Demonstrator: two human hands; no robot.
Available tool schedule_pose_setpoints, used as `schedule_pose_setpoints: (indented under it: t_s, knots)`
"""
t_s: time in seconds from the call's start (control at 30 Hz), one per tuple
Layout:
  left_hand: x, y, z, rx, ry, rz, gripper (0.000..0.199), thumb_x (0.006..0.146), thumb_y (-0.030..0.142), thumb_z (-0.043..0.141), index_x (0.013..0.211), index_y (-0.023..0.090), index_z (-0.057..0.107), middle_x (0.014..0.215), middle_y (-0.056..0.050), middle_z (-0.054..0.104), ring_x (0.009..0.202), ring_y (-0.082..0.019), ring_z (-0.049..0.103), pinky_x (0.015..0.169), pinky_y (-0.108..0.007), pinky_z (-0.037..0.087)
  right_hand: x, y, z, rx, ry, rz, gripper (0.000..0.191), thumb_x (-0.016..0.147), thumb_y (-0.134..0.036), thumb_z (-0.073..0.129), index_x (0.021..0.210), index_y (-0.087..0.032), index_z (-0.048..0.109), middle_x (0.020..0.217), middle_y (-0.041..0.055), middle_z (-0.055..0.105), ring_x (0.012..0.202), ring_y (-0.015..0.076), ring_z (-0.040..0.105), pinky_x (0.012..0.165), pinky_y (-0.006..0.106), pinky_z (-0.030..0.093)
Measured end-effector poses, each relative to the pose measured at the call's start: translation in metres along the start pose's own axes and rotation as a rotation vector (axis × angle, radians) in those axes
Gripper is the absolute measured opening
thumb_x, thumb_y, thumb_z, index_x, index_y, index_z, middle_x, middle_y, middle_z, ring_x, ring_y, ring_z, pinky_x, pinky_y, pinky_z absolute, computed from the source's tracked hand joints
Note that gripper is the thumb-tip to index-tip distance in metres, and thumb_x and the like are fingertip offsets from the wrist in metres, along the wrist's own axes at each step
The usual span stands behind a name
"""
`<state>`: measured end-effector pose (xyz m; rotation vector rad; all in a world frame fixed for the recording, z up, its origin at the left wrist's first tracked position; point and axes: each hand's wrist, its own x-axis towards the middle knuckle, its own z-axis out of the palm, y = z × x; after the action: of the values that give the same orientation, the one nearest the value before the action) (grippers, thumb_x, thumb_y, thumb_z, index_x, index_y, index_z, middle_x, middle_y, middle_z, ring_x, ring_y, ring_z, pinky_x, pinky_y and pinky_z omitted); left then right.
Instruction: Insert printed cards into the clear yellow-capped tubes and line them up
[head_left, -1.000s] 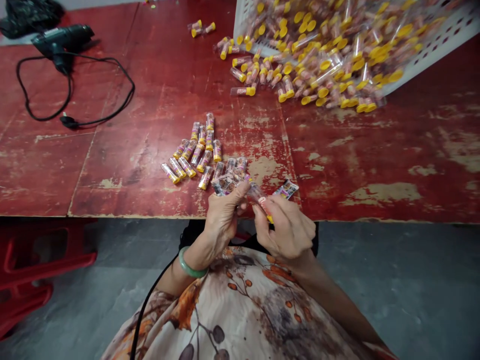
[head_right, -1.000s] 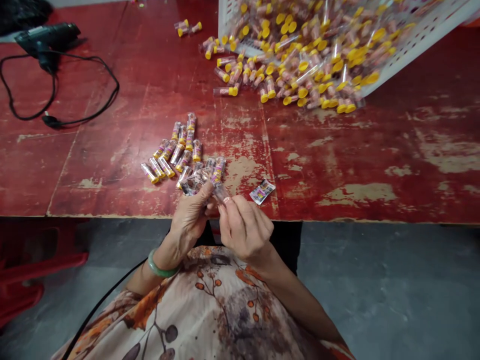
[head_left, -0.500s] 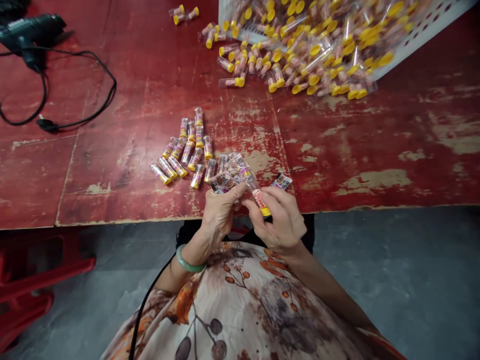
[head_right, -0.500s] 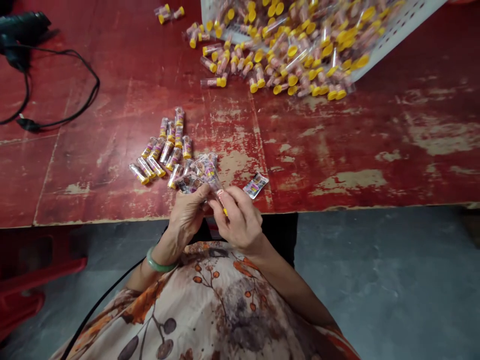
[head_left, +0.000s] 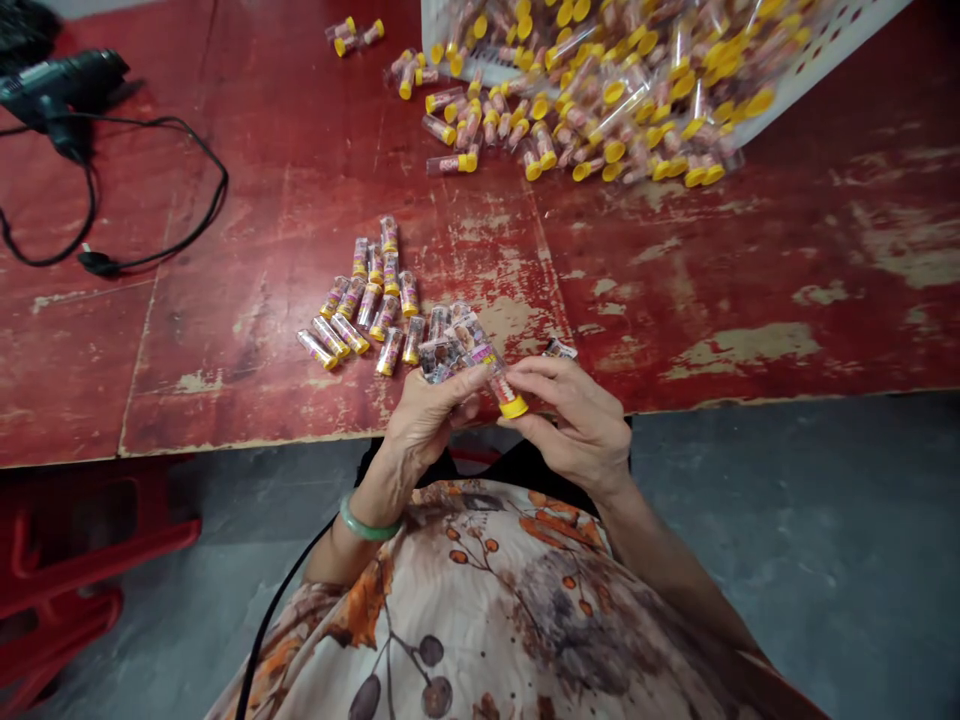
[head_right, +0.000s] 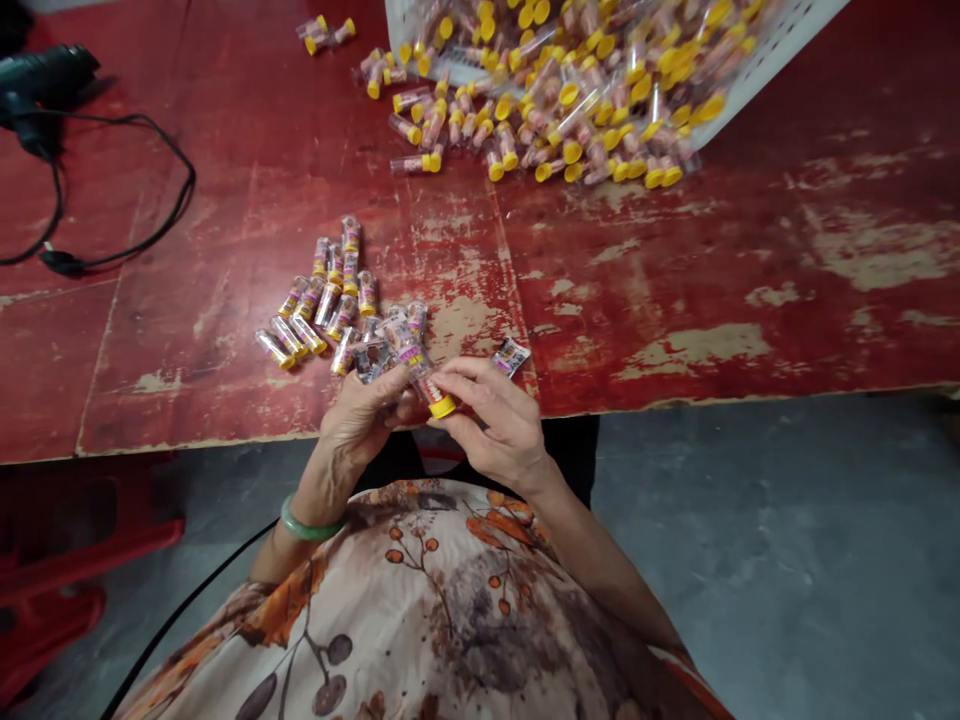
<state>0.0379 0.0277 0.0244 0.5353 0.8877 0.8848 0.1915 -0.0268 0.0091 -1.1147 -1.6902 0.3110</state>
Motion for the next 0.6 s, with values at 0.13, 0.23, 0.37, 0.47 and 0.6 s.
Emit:
schedule_pose_setpoints:
  t_s: [0.13, 0.23, 0.37, 0.47, 0.6]
  knots:
    - [-0.005, -0.003, 0.001, 0.033, -0.038, 0.009, 0.030, 0.059, 0.032, 0.083, 0.069, 0.015, 0.061, 0.053, 0.005, 0.051, 0.040, -0.004, 0.040, 0.038, -0.018, 0.028, 0.006, -0.004, 0.007, -0.001, 0.096, 0.066, 0.036, 0.077, -0.014, 0.066, 0.111, -0.024, 0.061, 0.105, 0.0062, 0.064, 0.076, 0.0163, 0.062, 0.067, 0.033, 0.055]
    - [-0.010, -0.006, 0.001, 0.063, -0.052, -0.010, 0.030, 0.059, 0.032, 0.084, 0.071, 0.014, 0.063, 0.057, 0.003, 0.055, 0.041, -0.003, 0.040, 0.038, -0.018, 0.027, 0.012, -0.005, 0.009, -0.011, 0.108, 0.093, 0.035, 0.076, -0.014, 0.063, 0.109, -0.024, 0.062, 0.104, 0.0049, 0.064, 0.068, 0.0141, 0.060, 0.063, 0.032, 0.054]
    - [-0.012, -0.011, 0.002, 0.061, -0.003, 0.021, 0.033, 0.055, 0.035, 0.086, 0.070, 0.014, 0.064, 0.058, 0.002, 0.056, 0.041, -0.003, 0.037, 0.037, -0.019, 0.024, 0.015, -0.004, 0.013, -0.040, 0.140, 0.071, 0.021, 0.078, -0.016, 0.062, 0.097, -0.024, 0.067, 0.095, 0.0038, 0.068, 0.073, 0.0166, 0.063, 0.063, 0.032, 0.054]
    - [-0.011, -0.014, 0.001, 0.076, 0.010, 0.028, 0.034, 0.055, 0.036, 0.086, 0.066, 0.014, 0.062, 0.055, 0.003, 0.054, 0.041, -0.003, 0.037, 0.037, -0.020, 0.023, 0.014, -0.004, 0.017, -0.063, 0.176, 0.073, 0.011, 0.080, -0.019, 0.061, 0.086, -0.024, 0.069, 0.085, 0.0026, 0.069, 0.075, 0.0177, 0.065, 0.063, 0.032, 0.055]
    - [-0.008, -0.016, -0.004, 0.074, -0.015, 0.013, 0.034, 0.058, 0.037, 0.084, 0.066, 0.014, 0.060, 0.054, 0.003, 0.052, 0.041, -0.003, 0.038, 0.037, -0.019, 0.022, 0.015, -0.002, 0.014, 0.002, 0.101, 0.075, 0.012, 0.081, -0.018, 0.061, 0.088, -0.024, 0.069, 0.085, 0.0018, 0.069, 0.074, 0.0158, 0.065, 0.062, 0.029, 0.054]
